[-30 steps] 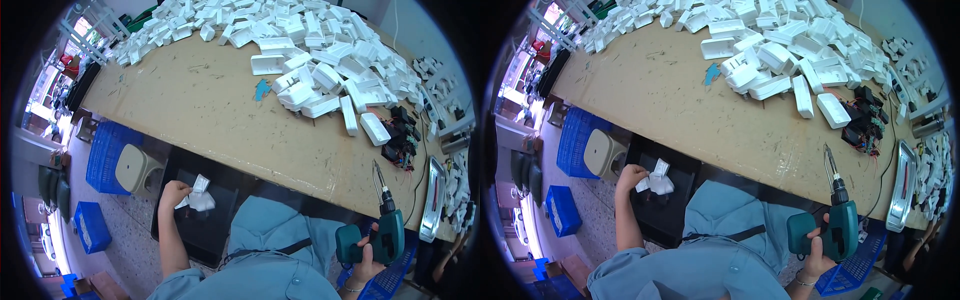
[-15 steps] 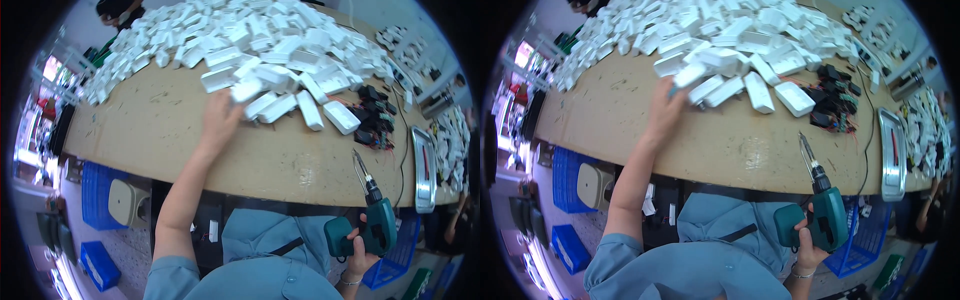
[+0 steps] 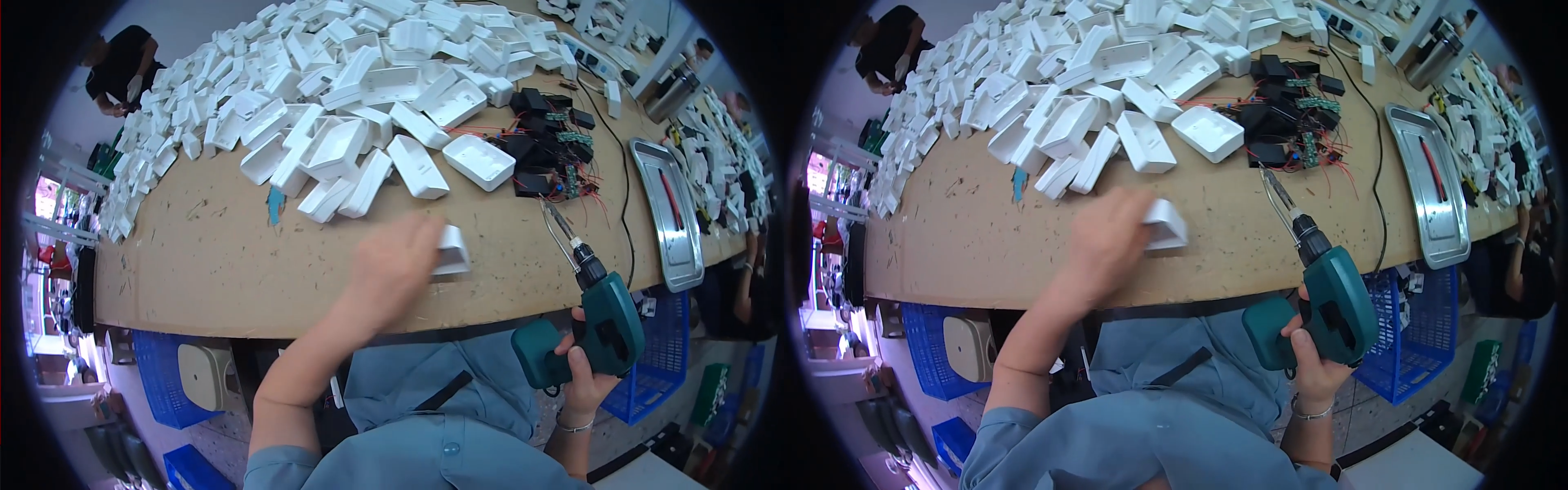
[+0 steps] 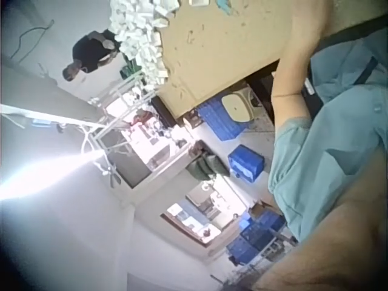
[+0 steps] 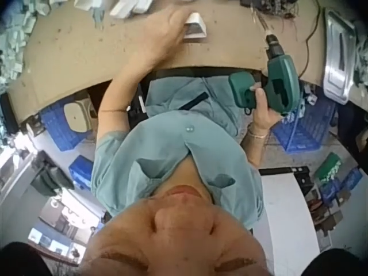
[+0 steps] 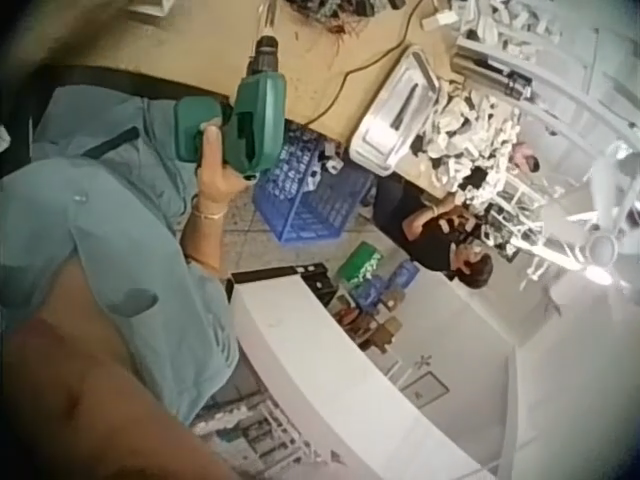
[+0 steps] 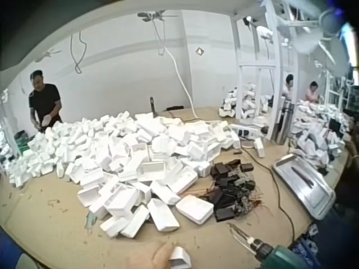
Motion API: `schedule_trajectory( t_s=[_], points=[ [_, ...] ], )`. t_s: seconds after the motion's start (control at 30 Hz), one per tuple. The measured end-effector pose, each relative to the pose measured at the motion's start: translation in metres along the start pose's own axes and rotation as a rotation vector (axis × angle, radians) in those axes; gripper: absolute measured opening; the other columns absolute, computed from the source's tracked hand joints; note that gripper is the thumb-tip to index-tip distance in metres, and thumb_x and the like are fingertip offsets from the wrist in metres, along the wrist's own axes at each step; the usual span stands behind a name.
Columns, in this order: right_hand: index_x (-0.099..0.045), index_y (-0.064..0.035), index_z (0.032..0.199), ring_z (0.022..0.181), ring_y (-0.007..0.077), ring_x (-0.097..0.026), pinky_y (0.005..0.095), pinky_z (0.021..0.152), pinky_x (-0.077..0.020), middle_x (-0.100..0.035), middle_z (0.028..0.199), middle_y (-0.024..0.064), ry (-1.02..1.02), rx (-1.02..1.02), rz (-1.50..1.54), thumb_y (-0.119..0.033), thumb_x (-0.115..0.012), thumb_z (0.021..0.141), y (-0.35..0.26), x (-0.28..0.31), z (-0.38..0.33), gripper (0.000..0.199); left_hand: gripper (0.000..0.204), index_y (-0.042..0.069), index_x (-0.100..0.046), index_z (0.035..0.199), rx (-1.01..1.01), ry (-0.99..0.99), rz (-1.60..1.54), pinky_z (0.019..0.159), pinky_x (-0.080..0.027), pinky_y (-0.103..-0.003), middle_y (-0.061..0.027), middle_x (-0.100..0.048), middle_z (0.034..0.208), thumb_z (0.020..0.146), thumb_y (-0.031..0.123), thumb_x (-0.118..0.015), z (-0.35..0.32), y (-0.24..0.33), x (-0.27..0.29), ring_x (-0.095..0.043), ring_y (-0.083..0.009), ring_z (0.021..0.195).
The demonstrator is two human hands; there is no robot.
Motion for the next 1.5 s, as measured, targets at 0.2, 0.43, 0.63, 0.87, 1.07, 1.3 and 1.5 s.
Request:
schedule_trajectory(
  t_s=[0.2, 0.43, 0.63, 0.87, 1.07, 1.3, 1.5],
  points=[
    [-0.04, 0.0053, 0.132, 0.07, 0.0148, -0.06, 0.0259, 0.062, -0.0502, -0.059, 0.116, 0.0221, 0.078, -0.009, 0.022, -0.005, -0.063, 0.081, -0.006, 0.012, -0.002, 0.057, 0.039, 0.003, -0.058, 0.109, 0.037, -0.252, -0.149, 0.074, -0.049, -0.042, -0.0164, -0.063, 0.097, 0.078, 0.023, -0.071, 0.016, 0.021, -0.026, -0.061, -0.0338, 0.088],
    [-0.04, 0.0064, 0.132, 0.069, 0.0145, -0.059, 0.0271, 0.064, -0.0495, -0.059, 0.116, 0.0227, 0.087, -0.027, 0.01, -0.005, -0.062, 0.082, -0.003, 0.026, 0.003, 0.056, 0.033, 0.002, -0.062, 0.106, -0.043, -0.078, -0.111, 0.081, -0.047, -0.042, -0.0167, -0.063, 0.1, 0.08, 0.022, -0.07, 0.042, 0.007, -0.012, -0.06, -0.0349, 0.092],
    [-0.04, 0.0072, 0.131, 0.07, 0.0154, -0.059, 0.028, 0.066, -0.0498, -0.059, 0.117, 0.0228, 0.078, -0.02, 0.028, -0.003, -0.06, 0.081, -0.002, 0.03, 0.006, 0.055, 0.025, 0.003, -0.059, 0.098, -0.164, -0.09, -0.12, 0.069, -0.048, -0.043, -0.0151, -0.063, 0.089, 0.08, 0.019, -0.066, 0.097, -0.002, -0.052, -0.061, -0.0314, 0.081],
    [-0.041, 0.0076, 0.13, 0.071, 0.016, -0.059, 0.0284, 0.065, -0.0502, -0.059, 0.116, 0.0225, 0.135, -0.05, 0.045, -0.002, -0.058, 0.08, 0.006, 0.045, 0.007, 0.054, 0.02, 0.003, -0.059, 0.085, -0.095, -0.567, 0.111, 0.061, -0.049, -0.042, -0.0127, -0.063, 0.075, 0.079, 0.021, -0.065, 0.083, -0.023, -0.043, -0.062, -0.0321, 0.068],
    [-0.041, 0.0088, 0.129, 0.071, 0.0162, -0.058, 0.0276, 0.063, -0.0503, -0.058, 0.116, 0.0225, 0.15, -0.085, 0.041, -0.006, -0.058, 0.081, 0.013, 0.052, 0.015, 0.054, 0.017, 0.005, -0.065, 0.094, 0.12, -0.284, -0.073, 0.068, -0.048, -0.041, -0.0114, -0.064, 0.088, 0.083, 0.018, -0.063, 0.122, -0.024, -0.036, -0.062, -0.0321, 0.078],
    [-0.038, 0.0093, 0.131, 0.07, 0.0158, -0.058, 0.0267, 0.061, -0.0496, -0.057, 0.116, 0.0248, 0.138, -0.043, 0.057, -0.009, -0.06, 0.08, 0.012, 0.053, 0.017, 0.058, 0.033, 0.007, -0.066, 0.106, -0.071, -0.729, 0.31, 0.075, -0.049, -0.041, -0.0134, -0.066, 0.092, 0.076, 0.022, -0.067, 0.163, -0.039, -0.097, -0.062, -0.0328, 0.084],
    [-0.038, 0.0091, 0.131, 0.069, 0.0158, -0.059, 0.0261, 0.061, -0.0494, -0.057, 0.116, 0.0244, 0.181, -0.021, 0.06, -0.012, -0.06, 0.081, 0.011, 0.06, 0.015, 0.059, 0.03, -0.004, -0.065, 0.105, 0.393, -0.768, -0.414, 0.063, -0.049, -0.032, -0.0095, -0.065, 0.073, 0.079, 0.011, -0.06, 0.179, -0.038, -0.064, -0.062, -0.019, 0.066]
  ],
)
Point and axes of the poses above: each hand's wrist, its own z-axis towards the middle knuckle, its own x-axis out of the back of the hand, y = z × x, the point moved 3 cm from there along z, towards the middle knuckle
